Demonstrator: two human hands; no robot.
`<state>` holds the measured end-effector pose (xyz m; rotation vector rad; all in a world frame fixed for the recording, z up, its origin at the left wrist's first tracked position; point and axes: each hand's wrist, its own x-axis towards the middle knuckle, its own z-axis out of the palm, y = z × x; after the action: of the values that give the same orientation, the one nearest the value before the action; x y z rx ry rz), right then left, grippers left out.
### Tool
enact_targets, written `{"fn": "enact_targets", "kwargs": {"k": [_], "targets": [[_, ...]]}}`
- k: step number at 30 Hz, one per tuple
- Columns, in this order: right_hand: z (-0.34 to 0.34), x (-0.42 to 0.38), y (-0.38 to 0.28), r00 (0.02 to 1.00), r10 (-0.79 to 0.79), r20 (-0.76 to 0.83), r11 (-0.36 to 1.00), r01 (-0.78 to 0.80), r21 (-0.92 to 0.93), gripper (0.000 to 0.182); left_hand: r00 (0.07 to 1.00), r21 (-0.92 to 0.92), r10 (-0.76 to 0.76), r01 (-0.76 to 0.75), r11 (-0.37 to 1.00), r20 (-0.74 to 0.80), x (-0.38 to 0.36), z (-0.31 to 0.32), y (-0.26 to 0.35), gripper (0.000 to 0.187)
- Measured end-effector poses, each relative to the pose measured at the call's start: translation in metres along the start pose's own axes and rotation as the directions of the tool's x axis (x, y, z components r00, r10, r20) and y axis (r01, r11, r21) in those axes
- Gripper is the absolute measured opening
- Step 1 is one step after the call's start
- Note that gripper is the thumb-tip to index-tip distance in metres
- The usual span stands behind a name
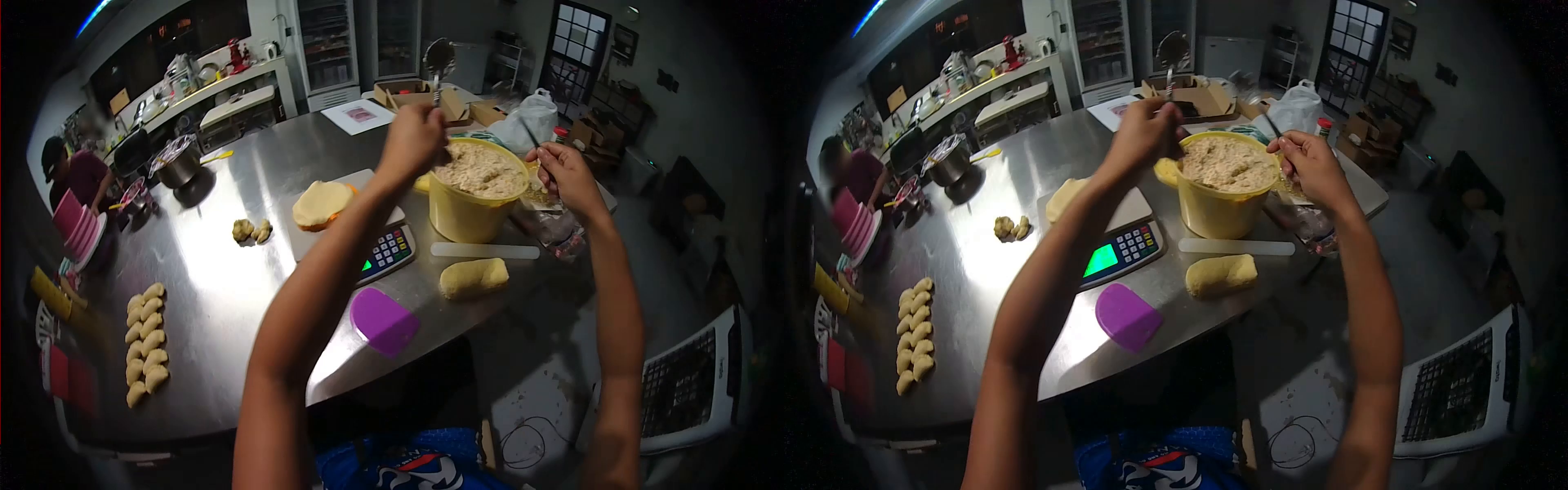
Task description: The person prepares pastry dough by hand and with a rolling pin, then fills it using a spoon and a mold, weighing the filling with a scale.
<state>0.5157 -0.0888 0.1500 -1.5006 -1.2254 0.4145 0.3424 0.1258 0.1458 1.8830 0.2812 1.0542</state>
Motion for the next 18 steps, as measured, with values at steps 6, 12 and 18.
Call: {"fn": "enact_targets", "kwargs": {"k": [6,12,18], "targets": [[-0.005,0.015,-0.001,0.949,-0.315,-0.004,0.472,0.153,-0.868,0.013,0.946,0.651,0.102,-0.287,0.702,0.308,-0.011,-0.058,-0.007,0.027],[0.022,0.021,-0.008,0.968,-0.170,0.186,0.189,0.217,-0.958,0.011,0.945,0.772,-0.062,-0.224,0.594,0.322,-0.036,-0.060,-0.005,0.027],[0.022,0.015,-0.021,0.951,-0.146,0.273,0.224,0.300,-0.927,0.011,0.962,0.777,-0.001,-0.220,0.589,0.273,-0.032,-0.059,0.001,0.029]]}}
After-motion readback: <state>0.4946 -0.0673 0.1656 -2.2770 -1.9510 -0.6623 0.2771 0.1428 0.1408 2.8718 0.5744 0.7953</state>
